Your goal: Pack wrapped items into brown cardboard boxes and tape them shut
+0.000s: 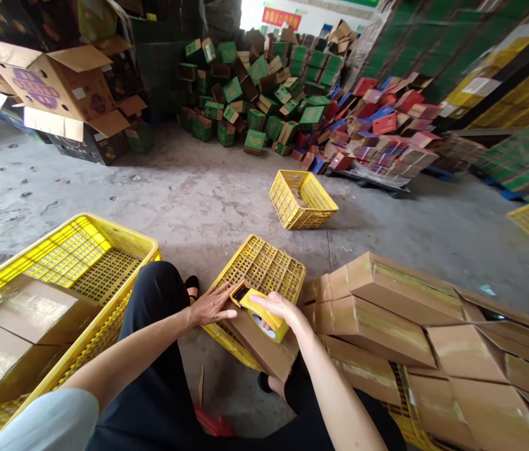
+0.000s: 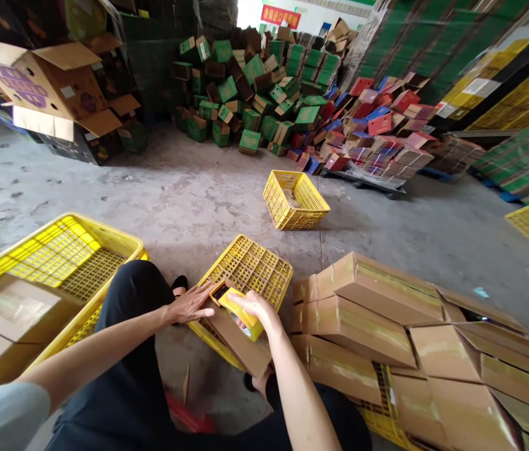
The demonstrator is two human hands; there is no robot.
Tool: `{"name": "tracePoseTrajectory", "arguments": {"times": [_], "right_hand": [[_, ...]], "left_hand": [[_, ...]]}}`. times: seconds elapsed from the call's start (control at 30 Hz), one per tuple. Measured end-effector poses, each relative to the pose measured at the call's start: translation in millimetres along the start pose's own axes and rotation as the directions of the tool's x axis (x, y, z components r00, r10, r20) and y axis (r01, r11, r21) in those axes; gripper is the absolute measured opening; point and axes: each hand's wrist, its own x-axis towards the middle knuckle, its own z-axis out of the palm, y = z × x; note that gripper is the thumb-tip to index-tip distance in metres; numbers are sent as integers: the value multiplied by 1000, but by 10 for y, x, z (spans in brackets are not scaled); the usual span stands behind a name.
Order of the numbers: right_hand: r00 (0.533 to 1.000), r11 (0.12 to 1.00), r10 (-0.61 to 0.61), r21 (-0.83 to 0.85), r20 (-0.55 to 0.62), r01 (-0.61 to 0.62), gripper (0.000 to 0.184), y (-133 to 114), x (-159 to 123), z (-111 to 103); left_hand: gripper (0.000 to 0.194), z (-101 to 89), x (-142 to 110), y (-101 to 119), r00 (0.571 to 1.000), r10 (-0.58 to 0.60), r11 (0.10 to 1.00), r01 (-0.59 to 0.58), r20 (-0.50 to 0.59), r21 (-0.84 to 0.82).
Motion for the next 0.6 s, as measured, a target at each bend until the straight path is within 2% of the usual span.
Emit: {"name": "tracePoseTrajectory", "arguments": {"times": [0.13,0.33,0.5,0.6], "right_hand": [[1000,1000,2,-9,3,-2,50,62,-50,-14],[1000,1000,-22,17,17,22,50,236,-172,-68],[1000,1000,-6,17,21,6,48,301,-249,-107],[1000,1000,-6,14,22,6,49,351,-277,-106]], "left_hand": [[99,-43,6,11,998,-26,995,20,58,98],[101,4,-6,21,998,-25,987,17,50,157],[102,39,0,13,999,14,981,-23,51,194],[103,63,5,34,998,-1,970,-14,64,241]]}}
